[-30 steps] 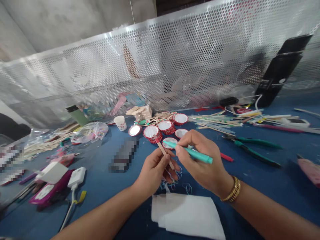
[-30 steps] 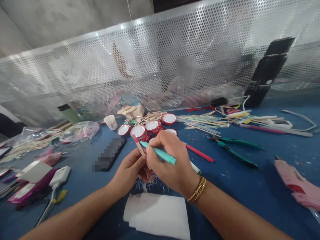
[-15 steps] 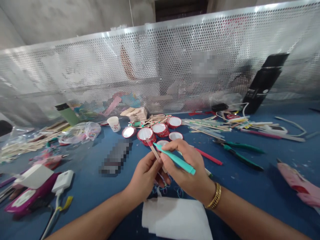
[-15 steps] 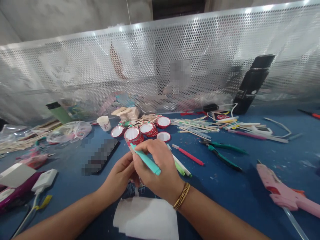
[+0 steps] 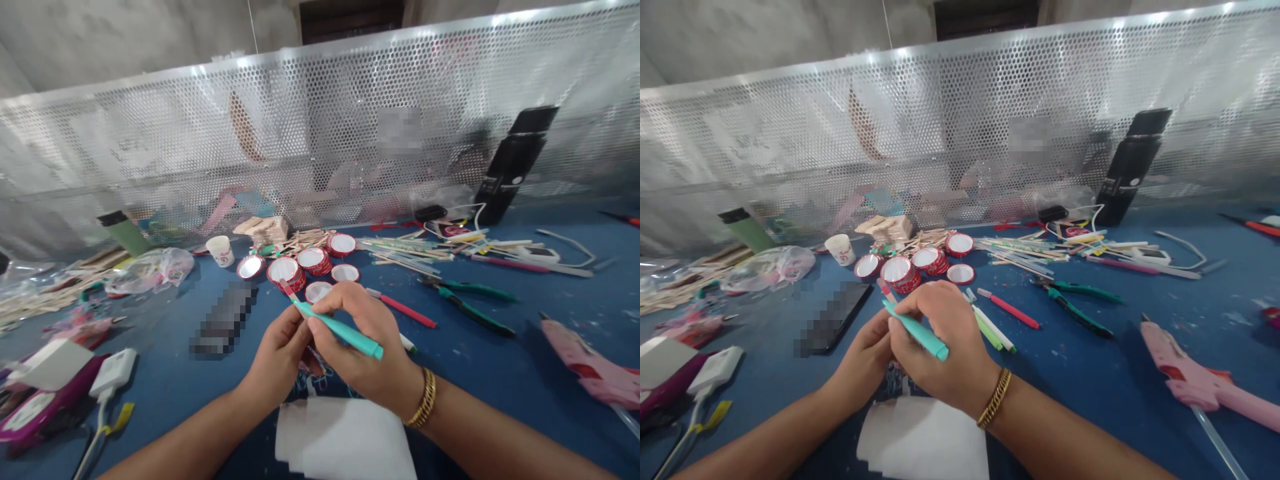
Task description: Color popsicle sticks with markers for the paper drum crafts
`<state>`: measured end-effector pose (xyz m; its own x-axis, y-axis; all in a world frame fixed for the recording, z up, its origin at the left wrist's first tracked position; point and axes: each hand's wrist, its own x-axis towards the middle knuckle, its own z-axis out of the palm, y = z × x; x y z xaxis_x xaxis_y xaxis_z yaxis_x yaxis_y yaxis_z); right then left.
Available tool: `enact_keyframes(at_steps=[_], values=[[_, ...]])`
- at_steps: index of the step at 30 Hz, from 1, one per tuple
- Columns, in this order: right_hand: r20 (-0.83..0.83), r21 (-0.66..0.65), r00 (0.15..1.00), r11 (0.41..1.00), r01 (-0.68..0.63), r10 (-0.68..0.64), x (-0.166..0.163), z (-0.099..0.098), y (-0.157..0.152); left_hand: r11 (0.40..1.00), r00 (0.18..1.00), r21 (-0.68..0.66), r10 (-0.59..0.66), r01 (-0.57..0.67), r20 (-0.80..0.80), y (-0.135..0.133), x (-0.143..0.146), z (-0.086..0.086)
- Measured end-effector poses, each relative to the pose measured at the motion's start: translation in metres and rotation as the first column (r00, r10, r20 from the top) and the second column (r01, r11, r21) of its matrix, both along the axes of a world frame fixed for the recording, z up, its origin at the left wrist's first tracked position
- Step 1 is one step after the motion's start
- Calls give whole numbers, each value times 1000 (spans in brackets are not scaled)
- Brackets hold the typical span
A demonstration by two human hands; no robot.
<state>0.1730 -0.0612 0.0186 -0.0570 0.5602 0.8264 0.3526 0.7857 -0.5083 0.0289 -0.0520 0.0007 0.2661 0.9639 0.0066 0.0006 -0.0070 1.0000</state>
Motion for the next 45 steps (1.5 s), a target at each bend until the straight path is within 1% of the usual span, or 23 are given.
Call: enact_keyframes(at_steps=[5, 11, 17, 25, 32, 37, 45], values=[[1, 45, 1000, 999, 0, 0, 1, 1, 1, 1000, 1000, -9, -10, 10, 17, 0, 0, 1], [8, 33, 1000, 999, -2, 2, 2, 3, -1, 999, 999, -28, -20, 21, 33, -1, 0, 0], [13, 7, 998, 998, 66, -66, 4, 5, -2, 997, 994, -30, -70, 72, 81, 1, -1, -1], [17, 27, 998, 998, 62, -63, 5, 5, 0, 996, 989, -27, -82, 86, 124, 1, -2, -1], [-14, 34, 997, 996, 83, -82, 6, 6, 0, 996, 996, -58, -63, 67, 63, 0, 0, 0], [-5, 34, 997, 996, 77, -77, 5, 2, 2, 998, 998, -30, -56, 57, 36, 0, 1, 2], [14, 19, 997, 997, 76, -76, 5, -2, 4, 998, 998, 7, -55, 55, -12, -1, 1, -1]])
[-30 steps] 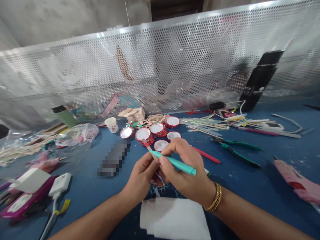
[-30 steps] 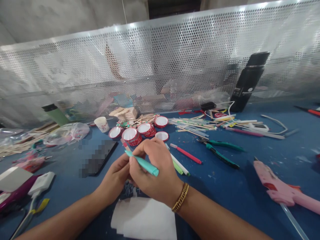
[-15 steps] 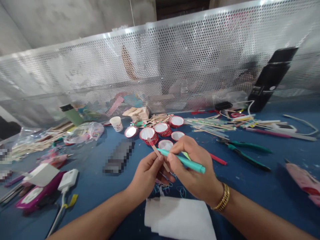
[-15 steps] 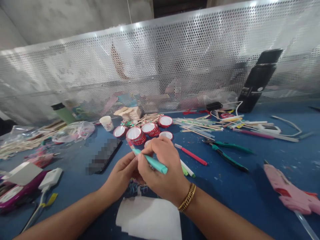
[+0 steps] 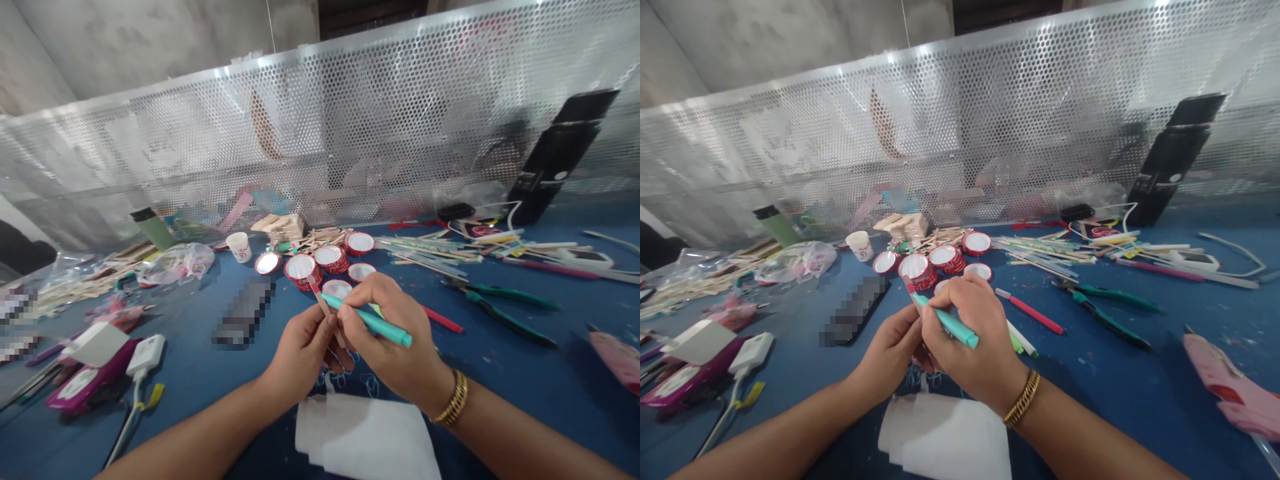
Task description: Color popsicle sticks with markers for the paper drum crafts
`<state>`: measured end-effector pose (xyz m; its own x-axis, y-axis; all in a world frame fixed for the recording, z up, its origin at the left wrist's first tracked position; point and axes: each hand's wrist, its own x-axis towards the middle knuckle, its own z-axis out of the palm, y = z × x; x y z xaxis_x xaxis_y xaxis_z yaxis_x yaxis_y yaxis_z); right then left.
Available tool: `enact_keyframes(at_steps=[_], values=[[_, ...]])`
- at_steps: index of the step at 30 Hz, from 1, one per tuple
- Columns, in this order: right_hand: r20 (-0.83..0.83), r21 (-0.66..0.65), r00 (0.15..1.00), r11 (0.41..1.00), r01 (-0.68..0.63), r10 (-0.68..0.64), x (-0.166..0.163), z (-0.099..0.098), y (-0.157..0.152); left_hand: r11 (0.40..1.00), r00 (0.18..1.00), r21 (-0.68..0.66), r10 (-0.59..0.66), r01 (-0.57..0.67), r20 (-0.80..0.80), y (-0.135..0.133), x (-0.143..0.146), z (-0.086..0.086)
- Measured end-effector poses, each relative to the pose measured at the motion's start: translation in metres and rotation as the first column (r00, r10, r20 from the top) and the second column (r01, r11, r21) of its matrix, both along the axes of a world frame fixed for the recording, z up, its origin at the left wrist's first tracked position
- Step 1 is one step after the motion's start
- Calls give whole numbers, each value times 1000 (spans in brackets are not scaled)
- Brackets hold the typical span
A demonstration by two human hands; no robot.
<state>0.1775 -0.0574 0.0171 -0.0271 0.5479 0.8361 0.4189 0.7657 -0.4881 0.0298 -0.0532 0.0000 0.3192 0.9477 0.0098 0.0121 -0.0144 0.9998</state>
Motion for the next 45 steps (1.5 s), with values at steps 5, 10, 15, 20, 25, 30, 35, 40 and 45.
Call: enact_keyframes(at_steps=[5, 10, 15, 20, 25, 30, 35, 40, 45], values=[[12, -13, 1000, 1000, -11, 11, 0, 0, 0, 1000, 1000, 29, -4, 5, -28, -1, -1, -1], [17, -18, 1000, 1000, -6, 7, -1, 1, 0, 1000, 1000, 31, -4, 4, -28, -2, -1, -1], [20, -36, 1000, 999, -8, 8, -1, 1, -1, 999, 999, 37, -11, 12, -36, -2, -1, -3], [32, -30, 999, 999, -14, 15, -1, 0, 0, 999, 998, 48, -15, 17, -54, -1, -2, -3], [36, -15, 999, 1000, 23, -22, 1, -1, 1, 999, 999, 37, -27, 28, -37, -1, -2, 0], [24, -15, 1000, 1000, 18, -17, 1, -1, 1, 999, 1000, 27, -26, 26, -15, -1, -1, 1], [39, -10, 999, 1000, -11, 12, 0, 0, -1, 998, 999, 64, -20, 23, -49, 1, -2, -3], [38, -18, 999, 1000, -19, 20, -1, 0, -1, 997, 997, 79, -19, 25, -72, -1, -3, -3], [47, -6, 999, 1000, 4, -4, 0, -2, 0, 997, 998, 70, -27, 31, -63, 0, -2, -2]])
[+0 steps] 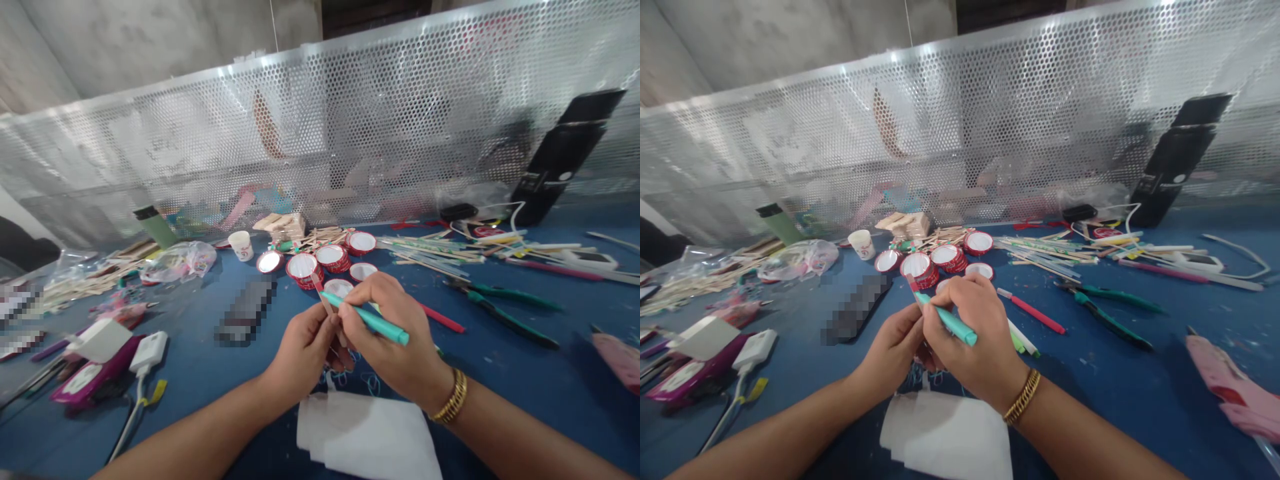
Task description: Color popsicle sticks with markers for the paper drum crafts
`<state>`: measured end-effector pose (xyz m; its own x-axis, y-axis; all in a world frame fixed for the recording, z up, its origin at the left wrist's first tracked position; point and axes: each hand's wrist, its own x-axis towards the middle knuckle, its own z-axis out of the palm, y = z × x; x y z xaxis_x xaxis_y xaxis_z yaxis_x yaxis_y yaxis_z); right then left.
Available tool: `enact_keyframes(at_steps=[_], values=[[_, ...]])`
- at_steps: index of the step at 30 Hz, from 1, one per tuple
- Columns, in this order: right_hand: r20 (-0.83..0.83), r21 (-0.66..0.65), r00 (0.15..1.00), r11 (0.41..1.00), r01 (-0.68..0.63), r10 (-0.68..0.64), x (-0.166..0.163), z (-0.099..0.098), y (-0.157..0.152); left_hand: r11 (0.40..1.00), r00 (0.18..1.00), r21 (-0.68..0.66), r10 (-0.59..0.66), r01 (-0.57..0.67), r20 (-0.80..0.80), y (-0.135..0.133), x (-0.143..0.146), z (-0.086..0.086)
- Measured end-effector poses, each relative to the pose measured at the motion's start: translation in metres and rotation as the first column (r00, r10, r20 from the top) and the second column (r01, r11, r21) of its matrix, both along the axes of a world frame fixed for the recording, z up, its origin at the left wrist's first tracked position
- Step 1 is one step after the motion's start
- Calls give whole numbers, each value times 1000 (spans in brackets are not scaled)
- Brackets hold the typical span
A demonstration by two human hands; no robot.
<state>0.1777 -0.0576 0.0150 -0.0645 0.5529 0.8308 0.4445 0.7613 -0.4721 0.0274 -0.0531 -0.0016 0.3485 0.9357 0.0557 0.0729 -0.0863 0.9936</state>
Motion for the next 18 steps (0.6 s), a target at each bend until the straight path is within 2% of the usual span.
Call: enact_keyframes(at_steps=[4, 18], values=[[-11, 7, 999, 999, 35, -35, 2, 0, 1, 1000, 999, -18, -9, 10, 32, 1, -1, 0], [-9, 6, 1000, 1000, -1, 2, -2, 0, 1, 1000, 1000, 6, 2, -2, 7, 1, 0, -2]])
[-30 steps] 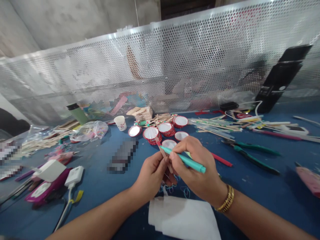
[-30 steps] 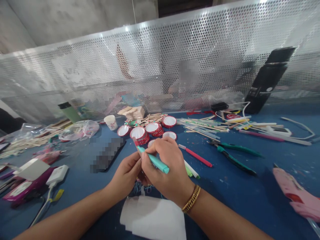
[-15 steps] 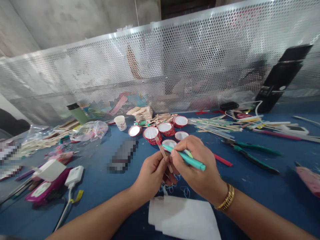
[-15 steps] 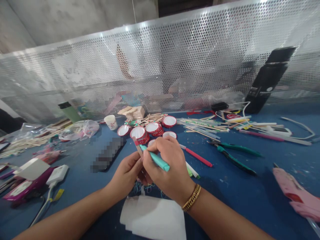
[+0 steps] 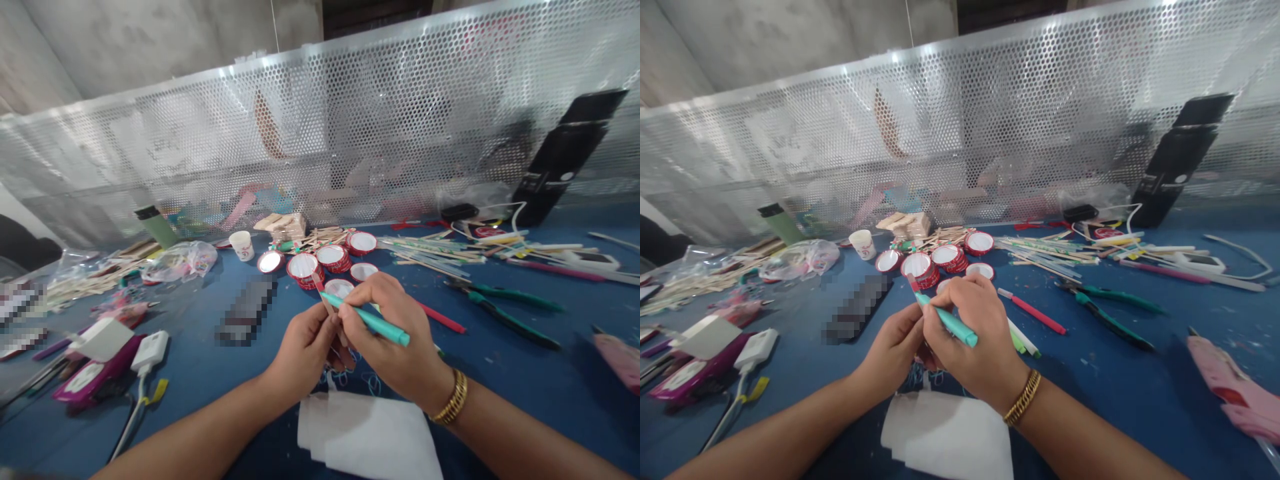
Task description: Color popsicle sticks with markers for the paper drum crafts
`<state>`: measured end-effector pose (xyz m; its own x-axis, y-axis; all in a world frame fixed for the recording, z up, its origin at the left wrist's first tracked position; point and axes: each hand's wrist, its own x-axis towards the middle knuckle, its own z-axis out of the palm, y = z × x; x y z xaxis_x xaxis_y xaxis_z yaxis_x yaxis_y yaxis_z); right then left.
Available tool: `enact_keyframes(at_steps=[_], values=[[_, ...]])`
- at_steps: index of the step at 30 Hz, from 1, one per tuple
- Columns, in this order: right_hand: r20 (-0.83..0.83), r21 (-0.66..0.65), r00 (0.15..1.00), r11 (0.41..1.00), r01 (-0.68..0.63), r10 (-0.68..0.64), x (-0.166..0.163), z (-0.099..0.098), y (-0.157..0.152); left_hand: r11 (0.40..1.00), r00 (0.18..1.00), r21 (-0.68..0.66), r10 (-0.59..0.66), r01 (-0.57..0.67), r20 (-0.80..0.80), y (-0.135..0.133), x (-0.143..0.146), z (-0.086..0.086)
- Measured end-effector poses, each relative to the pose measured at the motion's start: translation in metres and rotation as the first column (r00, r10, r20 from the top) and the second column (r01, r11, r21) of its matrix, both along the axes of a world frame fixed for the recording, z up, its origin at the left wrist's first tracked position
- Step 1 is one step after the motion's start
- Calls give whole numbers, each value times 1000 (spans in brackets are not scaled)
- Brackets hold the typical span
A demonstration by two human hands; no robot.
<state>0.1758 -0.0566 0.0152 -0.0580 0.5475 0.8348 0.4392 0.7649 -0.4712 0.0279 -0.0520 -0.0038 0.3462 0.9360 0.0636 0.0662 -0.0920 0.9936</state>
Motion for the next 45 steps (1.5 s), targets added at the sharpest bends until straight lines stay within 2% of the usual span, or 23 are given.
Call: enact_keyframes(at_steps=[6, 18, 25, 31, 39, 45], values=[[2, 1, 999, 999, 37, -37, 2, 0, 0, 1000, 1000, -23, -13, 14, 29, 1, 0, 1], [16, -5, 1000, 1000, 5, -5, -1, 1, -2, 1000, 1000, 24, -5, 5, -9, -1, -1, -1], [8, 11, 998, 998, 61, -61, 2, 0, 1, 999, 999, -38, 2, -1, 39, 0, 0, 3], [24, 3, 1000, 1000, 15, -15, 0, 1, -2, 1000, 1000, 1, 16, -16, 12, 0, 0, 2], [21, 16, 997, 998, 69, -69, 2, 0, 1, 999, 999, -34, 3, -2, 40, 1, -1, 1], [22, 2, 999, 1000, 30, -30, 1, 0, -3, 1000, 1000, -9, 15, -15, 26, -1, 0, 3]])
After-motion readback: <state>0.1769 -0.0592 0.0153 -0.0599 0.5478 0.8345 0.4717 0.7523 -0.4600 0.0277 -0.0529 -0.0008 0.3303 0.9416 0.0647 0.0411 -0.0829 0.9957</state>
